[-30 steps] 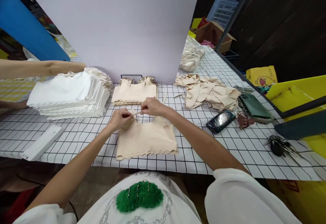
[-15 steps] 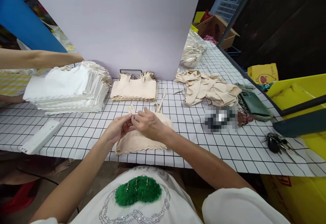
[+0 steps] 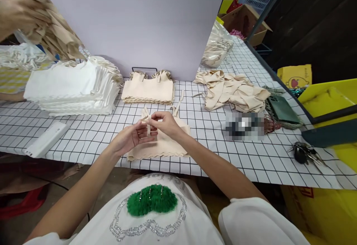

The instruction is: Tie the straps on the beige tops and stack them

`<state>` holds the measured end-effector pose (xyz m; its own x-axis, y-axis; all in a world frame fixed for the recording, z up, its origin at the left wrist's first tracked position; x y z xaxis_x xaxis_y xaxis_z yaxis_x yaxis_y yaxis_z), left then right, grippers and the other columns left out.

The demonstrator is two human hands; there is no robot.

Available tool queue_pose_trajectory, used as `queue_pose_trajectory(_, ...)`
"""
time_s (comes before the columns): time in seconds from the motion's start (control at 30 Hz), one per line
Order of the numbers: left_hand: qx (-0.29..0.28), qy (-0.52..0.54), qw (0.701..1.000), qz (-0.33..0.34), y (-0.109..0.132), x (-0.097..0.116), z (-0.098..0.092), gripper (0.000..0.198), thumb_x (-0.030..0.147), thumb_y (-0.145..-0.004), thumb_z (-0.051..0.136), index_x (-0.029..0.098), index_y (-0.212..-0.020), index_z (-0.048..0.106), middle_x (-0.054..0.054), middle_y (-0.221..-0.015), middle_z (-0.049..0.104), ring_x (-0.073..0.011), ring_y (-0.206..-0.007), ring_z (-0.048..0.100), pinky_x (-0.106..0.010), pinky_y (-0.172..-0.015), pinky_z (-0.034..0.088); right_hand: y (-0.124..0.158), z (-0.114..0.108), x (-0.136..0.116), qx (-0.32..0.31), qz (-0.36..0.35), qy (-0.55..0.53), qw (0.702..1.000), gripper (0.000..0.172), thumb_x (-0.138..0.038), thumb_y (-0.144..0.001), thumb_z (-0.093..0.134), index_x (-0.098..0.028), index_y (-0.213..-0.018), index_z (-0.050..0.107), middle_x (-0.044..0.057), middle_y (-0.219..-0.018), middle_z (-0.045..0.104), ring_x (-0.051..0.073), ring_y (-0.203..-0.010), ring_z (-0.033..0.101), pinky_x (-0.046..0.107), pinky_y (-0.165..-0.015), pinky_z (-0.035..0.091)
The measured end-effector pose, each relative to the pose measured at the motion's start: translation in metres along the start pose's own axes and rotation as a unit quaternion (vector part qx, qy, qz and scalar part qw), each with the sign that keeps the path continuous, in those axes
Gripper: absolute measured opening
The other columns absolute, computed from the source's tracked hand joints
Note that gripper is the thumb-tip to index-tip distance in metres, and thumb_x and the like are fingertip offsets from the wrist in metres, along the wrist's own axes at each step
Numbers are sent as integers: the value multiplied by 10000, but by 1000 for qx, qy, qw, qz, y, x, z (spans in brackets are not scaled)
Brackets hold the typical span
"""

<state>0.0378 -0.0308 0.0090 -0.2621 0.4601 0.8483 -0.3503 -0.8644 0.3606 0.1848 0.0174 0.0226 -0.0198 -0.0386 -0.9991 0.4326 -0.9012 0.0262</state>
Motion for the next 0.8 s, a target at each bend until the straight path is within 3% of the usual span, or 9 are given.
queue_pose_trajectory(0.07, -1, 3, 1000, -19, 5, -6, -1, 421, 465, -810, 796, 130, -1060, 753, -166, -1110, 765, -295, -1074, 726, -460, -967, 595, -3, -7, 1, 29, -17, -1, 999, 310, -442, -742, 800, -169, -689, 663, -4, -617, 624, 133, -625, 594, 309, -698, 506)
queue_pose_trajectory(0.17, 57, 2, 998, -20, 7, -14, -9, 411, 388, -673, 907, 123, -962, 783, -136, -992, 791, -234, -912, 753, -386, -891, 621, -6, -14, 6, 44, -20, 10, 999, 315, -455, -767, 775, -176, -705, 642, 2, -616, 629, 147, -645, 602, 334, -750, 509)
queue_pose_trajectory(0.3, 115, -66, 991, 26, 4, -11, -18, 386, 430, -650, 904, 136, -873, 790, -79, -796, 774, -170, -703, 713, -322, -717, 625, -3, -23, 4, 97, -93, 154, 979, 228, -404, -813, 728, -192, -861, 659, 59, -882, 694, 204, -849, 633, 400, -862, 511)
queue_pose_trajectory(0.37, 114, -130, 983, 62, 2, -3, -18, 371, 464, -677, 875, 143, -844, 788, -60, -733, 749, -160, -659, 683, -308, -661, 607, 0, -19, -1, 64, -154, 226, 960, 235, -334, -867, 676, -217, -1071, 677, 93, -1129, 691, 240, -1080, 610, 447, -985, 473)
queue_pose_trajectory(0.43, 112, -188, 971, 96, 0, 6, -18, 363, 482, -689, 857, 149, -812, 782, -47, -689, 721, -152, -629, 653, -291, -616, 577, -1, -9, -1, -37, -175, 246, 953, 269, -301, -923, 624, -245, -1180, 678, 95, -1234, 677, 251, -1223, 553, 457, -1031, 451)
queue_pose_trajectory(0.53, 119, -254, 951, 132, -4, 20, -19, 352, 484, -704, 836, 150, -793, 766, -43, -688, 703, -144, -605, 618, -278, -571, 528, -7, -2, 3, -119, -150, 252, 949, 175, -312, -942, 636, -233, -1044, 754, 76, -1008, 740, 243, -1087, 587, 422, -946, 474)
queue_pose_trajectory(0.67, 120, -337, 917, 177, -11, 28, -23, 311, 469, -799, 741, 160, -833, 738, -61, -792, 722, -172, -698, 637, -307, -649, 522, -19, -10, 5, -75, -137, 257, 954, 137, -321, -898, 702, -214, -854, 776, 39, -779, 708, 207, -883, 584, 382, -856, 458)
queue_pose_trajectory(0.8, 135, -498, 833, 201, -19, 16, -27, 178, 352, -789, 754, 198, -843, 685, -49, -860, 707, -222, -850, 619, -370, -793, 479, -24, -23, 10, -31, -118, 216, 969, 80, -262, -845, 712, -221, -806, 768, 26, -783, 722, 196, -860, 599, 356, -818, 463)
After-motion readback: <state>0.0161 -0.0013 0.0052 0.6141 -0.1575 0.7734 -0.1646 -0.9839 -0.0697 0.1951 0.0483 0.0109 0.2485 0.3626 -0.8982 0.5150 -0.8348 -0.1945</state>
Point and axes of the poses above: each hand's wrist, its own y-axis away from the middle knuckle, its own z-axis out of the palm, x = y × z, the point moved 4 cm from there along -y, towards the middle knuckle
